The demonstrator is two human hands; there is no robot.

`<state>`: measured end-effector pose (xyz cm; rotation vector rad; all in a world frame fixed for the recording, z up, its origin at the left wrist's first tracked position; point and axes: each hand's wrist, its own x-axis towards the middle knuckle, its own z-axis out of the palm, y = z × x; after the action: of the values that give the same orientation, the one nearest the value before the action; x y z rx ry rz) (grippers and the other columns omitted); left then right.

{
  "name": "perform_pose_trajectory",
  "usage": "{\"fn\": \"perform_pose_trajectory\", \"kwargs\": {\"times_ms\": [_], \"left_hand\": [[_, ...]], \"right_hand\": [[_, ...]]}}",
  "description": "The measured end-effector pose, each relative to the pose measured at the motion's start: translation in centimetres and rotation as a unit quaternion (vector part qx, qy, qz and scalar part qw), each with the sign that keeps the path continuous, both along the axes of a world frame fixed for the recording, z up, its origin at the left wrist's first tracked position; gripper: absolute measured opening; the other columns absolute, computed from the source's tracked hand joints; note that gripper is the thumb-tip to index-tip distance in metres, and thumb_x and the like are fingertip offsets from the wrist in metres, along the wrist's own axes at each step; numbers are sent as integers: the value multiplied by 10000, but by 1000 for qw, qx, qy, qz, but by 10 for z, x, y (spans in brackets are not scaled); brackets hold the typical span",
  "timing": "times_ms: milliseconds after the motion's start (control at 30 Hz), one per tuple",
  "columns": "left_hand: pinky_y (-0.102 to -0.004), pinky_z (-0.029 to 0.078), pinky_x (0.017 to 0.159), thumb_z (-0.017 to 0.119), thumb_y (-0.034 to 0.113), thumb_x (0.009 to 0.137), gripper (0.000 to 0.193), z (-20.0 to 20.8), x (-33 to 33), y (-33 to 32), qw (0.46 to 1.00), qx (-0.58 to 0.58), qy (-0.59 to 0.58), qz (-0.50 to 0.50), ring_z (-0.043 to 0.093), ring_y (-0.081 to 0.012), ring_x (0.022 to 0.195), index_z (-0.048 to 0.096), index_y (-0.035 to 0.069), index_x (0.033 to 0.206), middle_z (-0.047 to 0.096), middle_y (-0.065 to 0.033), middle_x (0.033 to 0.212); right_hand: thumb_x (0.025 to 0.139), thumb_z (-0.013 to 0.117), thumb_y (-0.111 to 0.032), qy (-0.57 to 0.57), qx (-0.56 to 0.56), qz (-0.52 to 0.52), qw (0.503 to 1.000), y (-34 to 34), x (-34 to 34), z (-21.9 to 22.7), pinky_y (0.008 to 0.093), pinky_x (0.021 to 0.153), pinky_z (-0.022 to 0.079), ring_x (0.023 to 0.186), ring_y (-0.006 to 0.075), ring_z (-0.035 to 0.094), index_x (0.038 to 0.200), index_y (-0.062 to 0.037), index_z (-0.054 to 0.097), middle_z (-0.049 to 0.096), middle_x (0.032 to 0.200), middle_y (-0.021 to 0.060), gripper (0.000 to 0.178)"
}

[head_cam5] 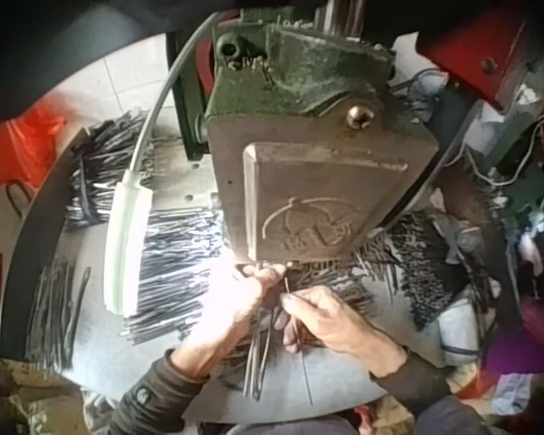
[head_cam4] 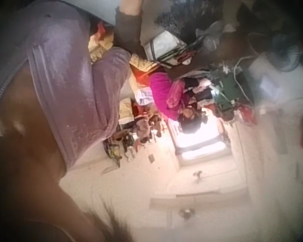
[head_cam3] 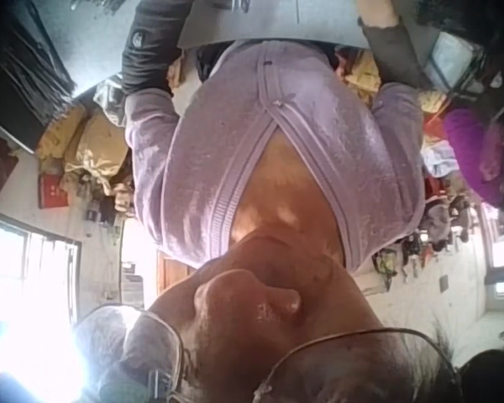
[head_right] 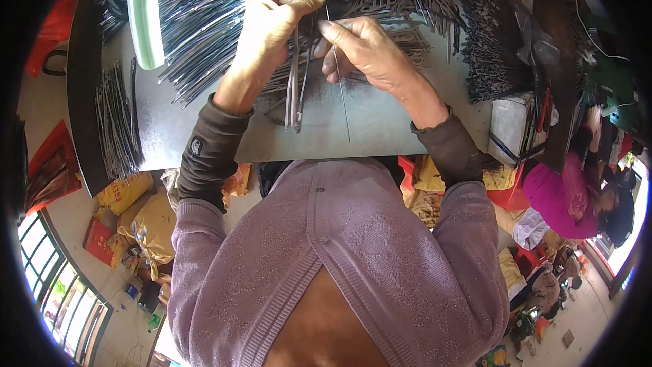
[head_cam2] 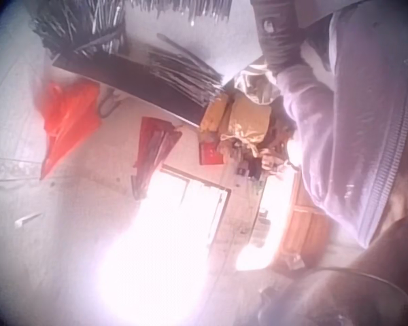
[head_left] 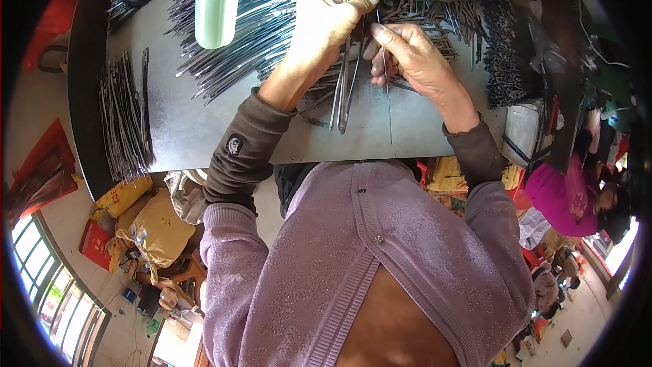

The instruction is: Processing small metal wire-like components using a manual workbench press and hand manipulation.

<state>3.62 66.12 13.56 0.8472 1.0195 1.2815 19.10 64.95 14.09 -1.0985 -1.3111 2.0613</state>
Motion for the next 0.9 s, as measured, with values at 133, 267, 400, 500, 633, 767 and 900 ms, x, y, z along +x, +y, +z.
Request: {"fn": "perform_pose_trajectory", "kwargs": {"times_ms": [133,267,400,500,633,767,900], "left_hand": [[-214,391,454,635,71,754,80,2,-4,-3,998,-34,-16,-52,507,-88,495,588,6,754,574,-32,627],[-224,400,410,599,99,797,106,3,-4,-3,996,-62,20,-61,518,-118,468,540,31,740,567,-62,605],[-252,445,486,593,121,791,105,0,-5,-2,994,-65,-36,-75,553,-142,520,550,26,782,568,-67,623],[-273,469,585,589,108,776,113,0,-31,-7,992,-75,-61,-78,565,-135,644,578,23,850,589,-63,752],[-238,492,545,657,122,762,212,22,-120,-36,986,-109,102,73,604,-167,625,586,9,927,600,-74,718],[-313,475,655,681,97,700,337,29,-183,-75,516,55,833,194,616,-202,723,596,44,1022,650,-116,819],[-299,475,640,678,78,711,165,12,-137,-101,744,84,659,73,606,-176,690,642,54,871,643,-80,772]], "right_hand": [[897,471,-319,18,-44,10,999,-11,1,7,228,470,478,515,106,570,760,-1,588,585,606,61,366],[900,474,-288,35,-8,17,999,-42,5,0,227,476,476,541,88,561,771,6,593,586,650,49,342],[901,479,-233,34,37,-23,998,-76,-22,-8,221,472,469,504,92,544,784,10,595,584,618,53,294],[854,551,-189,-107,172,108,973,-83,-23,5,230,509,475,598,114,576,833,-7,616,595,656,63,194],[748,666,-152,-237,446,-42,862,-70,24,-21,255,489,468,581,123,573,857,-34,624,593,716,43,166],[693,700,-123,-389,602,-28,697,-39,52,-9,255,507,463,600,142,574,870,-46,633,562,734,25,204],[697,675,-93,-336,604,-35,722,-27,51,-22,289,538,462,608,182,571,827,-44,642,542,729,34,143]]}}
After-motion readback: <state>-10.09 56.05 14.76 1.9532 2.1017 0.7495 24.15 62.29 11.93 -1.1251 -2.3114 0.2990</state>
